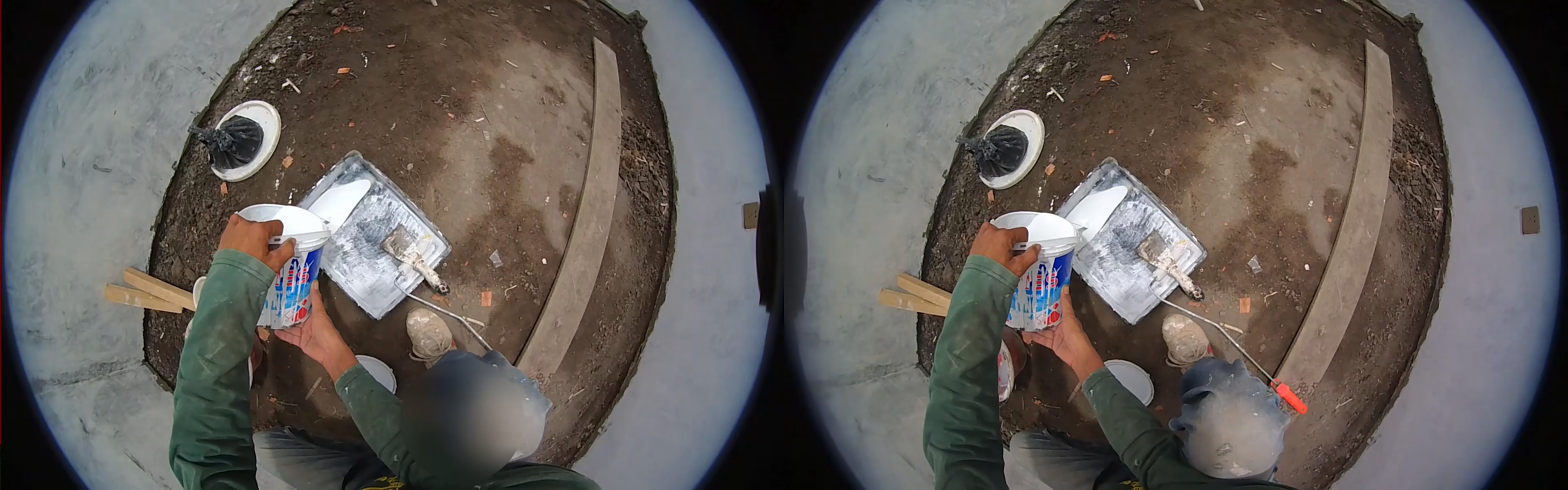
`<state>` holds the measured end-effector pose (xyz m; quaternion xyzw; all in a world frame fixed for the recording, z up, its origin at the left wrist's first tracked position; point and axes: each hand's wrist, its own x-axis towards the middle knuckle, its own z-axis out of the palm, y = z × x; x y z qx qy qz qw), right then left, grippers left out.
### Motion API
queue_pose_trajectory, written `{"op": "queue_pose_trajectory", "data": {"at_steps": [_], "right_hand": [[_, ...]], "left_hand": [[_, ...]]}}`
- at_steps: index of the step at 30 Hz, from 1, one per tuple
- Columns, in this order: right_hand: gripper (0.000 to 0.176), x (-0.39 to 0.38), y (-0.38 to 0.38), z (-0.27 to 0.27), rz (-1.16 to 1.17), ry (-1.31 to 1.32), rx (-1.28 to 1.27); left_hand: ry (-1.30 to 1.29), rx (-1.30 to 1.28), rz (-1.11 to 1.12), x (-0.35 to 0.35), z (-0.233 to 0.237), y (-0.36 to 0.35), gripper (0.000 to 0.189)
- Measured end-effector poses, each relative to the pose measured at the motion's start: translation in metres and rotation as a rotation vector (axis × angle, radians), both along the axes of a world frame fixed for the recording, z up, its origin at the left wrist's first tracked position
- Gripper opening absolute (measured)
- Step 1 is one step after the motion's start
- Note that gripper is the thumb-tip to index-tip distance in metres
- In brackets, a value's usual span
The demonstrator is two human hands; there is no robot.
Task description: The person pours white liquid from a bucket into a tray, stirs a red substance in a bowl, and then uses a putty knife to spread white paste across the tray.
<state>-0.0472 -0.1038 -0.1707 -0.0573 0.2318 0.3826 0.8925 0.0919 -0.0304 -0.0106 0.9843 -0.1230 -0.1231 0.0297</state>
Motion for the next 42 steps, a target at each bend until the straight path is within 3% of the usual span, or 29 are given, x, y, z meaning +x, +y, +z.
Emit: {"op": "queue_pose_trajectory", "data": {"at_steps": [21, 27, 32, 42], "right_hand": [[0.093, -0.004, 0.004, -0.009, 0.041, -0.004, -0.088], [0.09, -0.006, 0.003, -0.014, 0.033, -0.02, -0.102], [0.088, -0.003, 0.0, -0.018, 0.064, -0.008, -0.212], [0.093, -0.018, 0.004, -0.037, 0.07, 0.001, -0.241]], "left_hand": [[0.048, -0.018, 0.051, -0.005, -0.004, 0.012, 0.036], [-0.134, -0.111, -0.008, -0.013, -0.011, 0.025, 0.033], [-0.036, -0.249, 0.086, -0.02, -0.006, 0.04, 0.033], [0.082, -0.255, 0.244, -0.033, 0.002, 0.057, 0.031]]}}
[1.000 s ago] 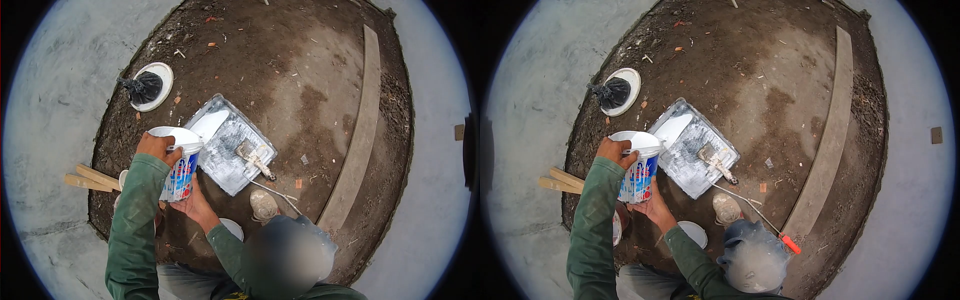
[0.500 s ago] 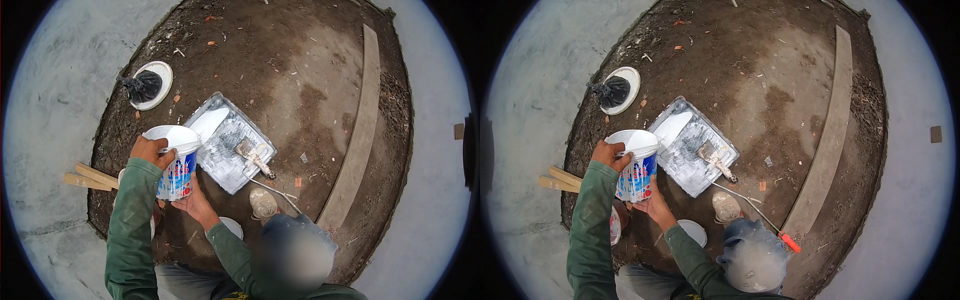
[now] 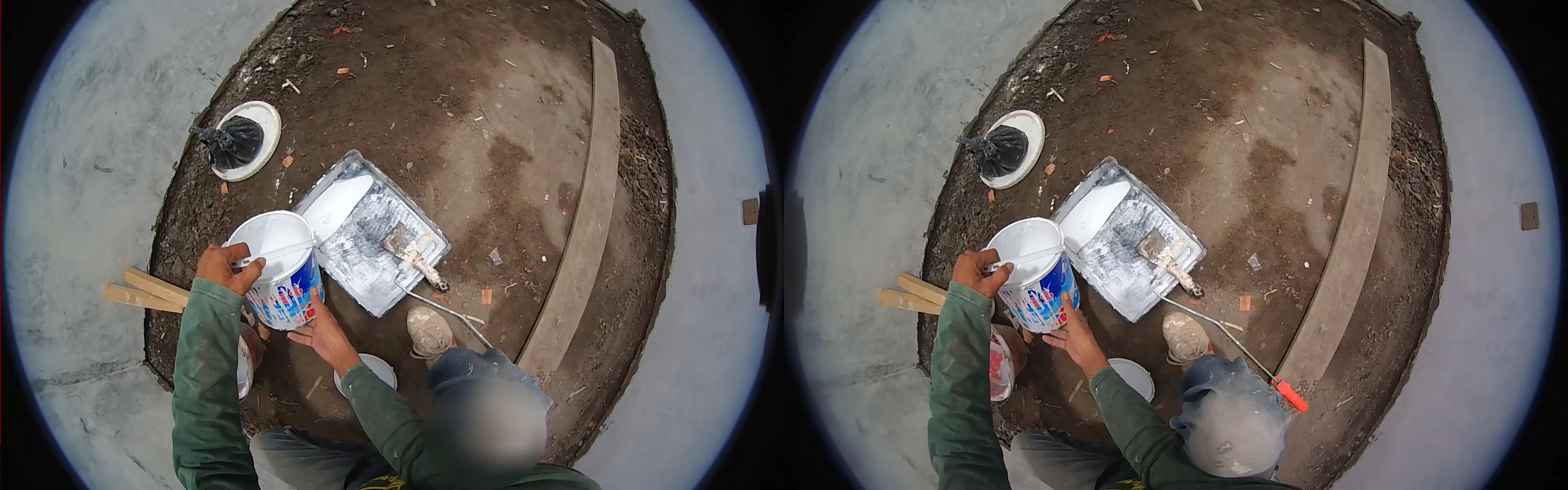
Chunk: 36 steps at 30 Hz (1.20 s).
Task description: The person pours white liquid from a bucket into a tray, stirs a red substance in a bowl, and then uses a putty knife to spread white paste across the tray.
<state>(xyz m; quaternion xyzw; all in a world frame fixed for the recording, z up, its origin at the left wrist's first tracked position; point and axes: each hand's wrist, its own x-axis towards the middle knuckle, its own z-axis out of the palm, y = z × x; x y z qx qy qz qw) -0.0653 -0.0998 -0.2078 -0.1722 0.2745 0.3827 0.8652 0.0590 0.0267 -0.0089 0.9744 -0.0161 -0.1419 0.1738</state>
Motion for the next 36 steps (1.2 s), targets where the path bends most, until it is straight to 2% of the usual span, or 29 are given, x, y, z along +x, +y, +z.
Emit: {"op": "queue_pose_trajectory", "data": {"at_steps": [6, 11, 18, 24, 25, 30, 32, 36], "right_hand": [[0.094, -0.009, 0.002, -0.005, 0.001, 0.068, 0.014], [0.094, -0.013, 0.0, -0.003, -0.007, 0.068, 0.019], [0.09, -0.021, 0.001, -0.014, -0.016, 0.071, 0.063], [0.078, -0.027, -0.006, -0.025, -0.054, -0.035, 0.003], [0.086, -0.027, -0.006, -0.024, -0.061, -0.036, -0.029], [0.095, -0.031, -0.013, -0.025, 0.0, -0.048, -0.187], [0.087, -0.037, -0.018, -0.028, 0.005, -0.023, -0.315], [0.076, -0.044, -0.025, -0.04, 0.028, -0.028, -0.389]], "left_hand": [[-0.006, -0.047, 0.022, -0.014, 0.002, -0.001, 0.029], [-0.164, -0.045, -0.062, -0.023, -0.009, -0.002, 0.029], [-0.161, -0.008, -0.112, -0.029, 0.007, -0.01, 0.031], [-0.03, -0.195, 0.13, -0.037, 0.01, 0.025, 0.025], [0.014, -0.174, 0.155, -0.039, 0.012, 0.028, 0.025], [0.054, -0.211, 0.259, -0.049, -0.005, 0.049, 0.029], [0.065, -0.142, 0.291, -0.052, -0.016, 0.058, 0.03], [0.029, -0.14, 0.397, -0.059, -0.041, 0.071, 0.035]]}}
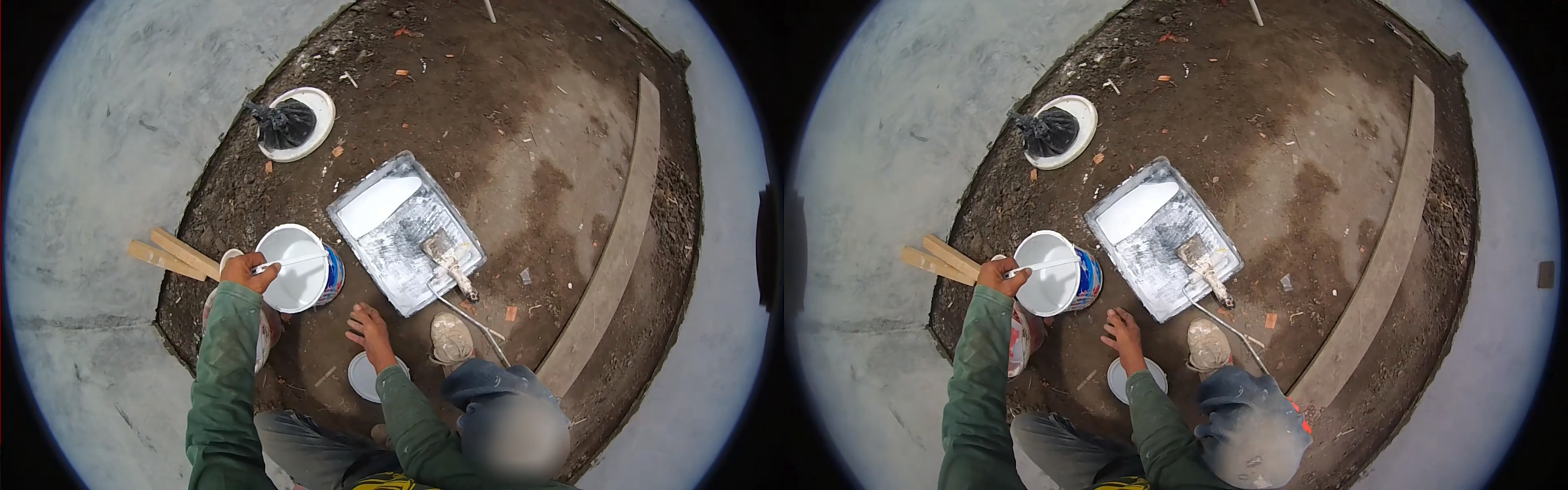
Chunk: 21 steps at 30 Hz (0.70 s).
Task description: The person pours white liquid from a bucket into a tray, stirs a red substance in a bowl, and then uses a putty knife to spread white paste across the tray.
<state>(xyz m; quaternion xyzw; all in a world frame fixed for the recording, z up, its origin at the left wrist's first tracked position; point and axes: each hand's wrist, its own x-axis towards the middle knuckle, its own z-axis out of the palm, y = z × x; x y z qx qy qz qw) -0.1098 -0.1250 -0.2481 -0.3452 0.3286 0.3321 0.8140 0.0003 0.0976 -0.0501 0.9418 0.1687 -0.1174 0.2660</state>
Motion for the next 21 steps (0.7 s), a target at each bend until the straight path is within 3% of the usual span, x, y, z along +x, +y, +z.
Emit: {"op": "queue_pose_trajectory", "data": {"at_steps": [1, 8, 10, 17, 21], "right_hand": [[0.071, 0.001, -0.001, -0.001, 0.015, -0.003, -0.005], [0.05, 0.006, 0.008, 0.007, 0.118, -0.047, -0.012], [0.048, 0.004, 0.009, 0.009, 0.135, -0.048, -0.009], [0.043, -0.004, 0.009, 0.002, 0.175, -0.049, -0.025], [0.042, -0.005, 0.01, -0.001, 0.198, -0.057, -0.044]], "left_hand": [[-0.05, 0.006, 0.014, -0.001, -0.009, 0.005, 0.027], [-0.171, 0.105, 0.091, 0.0, -0.05, 0.043, 0.03], [-0.048, 0.112, 0.118, 0.0, -0.043, 0.038, 0.044], [-0.013, -0.02, 0.15, -0.014, -0.049, 0.051, 0.045], [-0.119, -0.06, 0.178, -0.025, -0.07, 0.062, 0.042]]}}
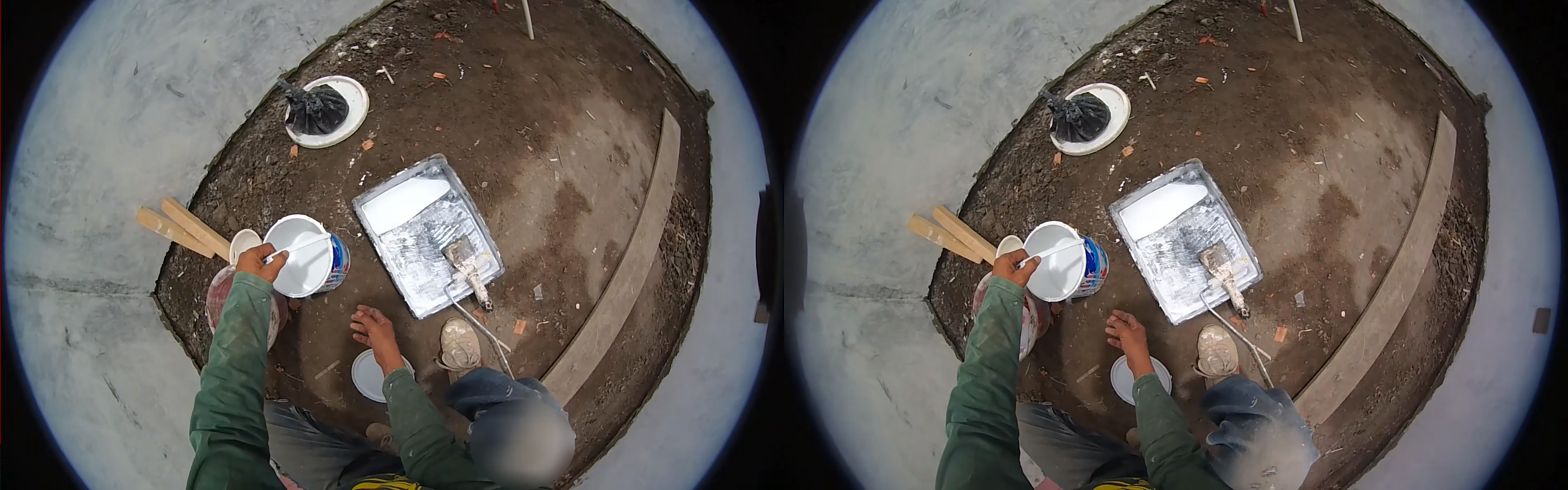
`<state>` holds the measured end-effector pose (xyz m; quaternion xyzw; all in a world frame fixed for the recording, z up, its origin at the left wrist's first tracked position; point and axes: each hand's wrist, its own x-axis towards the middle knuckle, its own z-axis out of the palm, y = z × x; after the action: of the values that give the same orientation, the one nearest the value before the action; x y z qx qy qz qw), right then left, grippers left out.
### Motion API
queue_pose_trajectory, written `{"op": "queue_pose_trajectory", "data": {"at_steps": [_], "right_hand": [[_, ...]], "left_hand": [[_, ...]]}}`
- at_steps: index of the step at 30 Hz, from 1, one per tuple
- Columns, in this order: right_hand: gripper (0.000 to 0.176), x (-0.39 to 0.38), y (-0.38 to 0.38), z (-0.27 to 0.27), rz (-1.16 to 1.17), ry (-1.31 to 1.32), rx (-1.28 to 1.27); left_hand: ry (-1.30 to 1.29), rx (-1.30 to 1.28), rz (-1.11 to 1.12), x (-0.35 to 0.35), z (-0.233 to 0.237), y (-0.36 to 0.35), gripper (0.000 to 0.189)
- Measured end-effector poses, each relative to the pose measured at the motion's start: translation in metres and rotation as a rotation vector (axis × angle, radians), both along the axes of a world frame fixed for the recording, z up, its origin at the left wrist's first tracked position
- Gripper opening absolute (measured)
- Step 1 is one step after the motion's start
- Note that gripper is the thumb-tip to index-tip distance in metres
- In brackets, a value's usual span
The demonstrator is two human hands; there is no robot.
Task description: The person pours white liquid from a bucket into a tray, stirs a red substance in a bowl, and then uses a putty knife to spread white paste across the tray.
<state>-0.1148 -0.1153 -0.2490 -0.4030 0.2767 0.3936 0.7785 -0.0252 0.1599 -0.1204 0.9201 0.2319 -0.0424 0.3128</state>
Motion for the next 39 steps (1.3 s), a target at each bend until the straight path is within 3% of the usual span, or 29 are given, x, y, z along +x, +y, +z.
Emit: {"op": "queue_pose_trajectory", "data": {"at_steps": [5, 8, 19, 22, 25, 30, 35, 39], "right_hand": [[0.04, 0.002, -0.001, 0.0, 0.034, -0.027, -0.05], [0.041, 0.002, -0.003, -0.006, 0.033, -0.039, -0.068], [0.035, 0.002, -0.007, -0.004, 0.09, -0.071, -0.11], [0.034, 0.004, -0.009, -0.006, 0.111, -0.08, -0.122], [0.029, 0.003, -0.012, -0.008, 0.092, -0.082, -0.138], [0.027, 0.007, -0.026, -0.013, 0.257, -0.26, -0.315], [0.024, 0.014, -0.025, -0.014, 0.334, -0.386, -0.443], [0.023, 0.011, -0.021, -0.005, 0.399, -0.481, -0.505]], "left_hand": [[0.02, -0.021, -0.001, -0.005, 0.011, -0.009, 0.04], [-0.032, -0.027, 0.007, -0.007, 0.003, -0.004, 0.022], [-0.239, 0.061, -0.007, -0.029, 0.017, -0.041, 0.029], [-0.441, 0.162, -0.128, -0.057, -0.02, -0.052, 0.019], [-0.355, 0.203, -0.153, -0.088, -0.03, -0.074, 0.026], [-0.301, 0.271, -0.232, -0.116, -0.042, -0.09, 0.051], [-0.274, 0.231, -0.197, -0.131, -0.031, -0.088, 0.06], [-0.412, 0.096, -0.138, -0.16, -0.016, -0.075, 0.058]]}}
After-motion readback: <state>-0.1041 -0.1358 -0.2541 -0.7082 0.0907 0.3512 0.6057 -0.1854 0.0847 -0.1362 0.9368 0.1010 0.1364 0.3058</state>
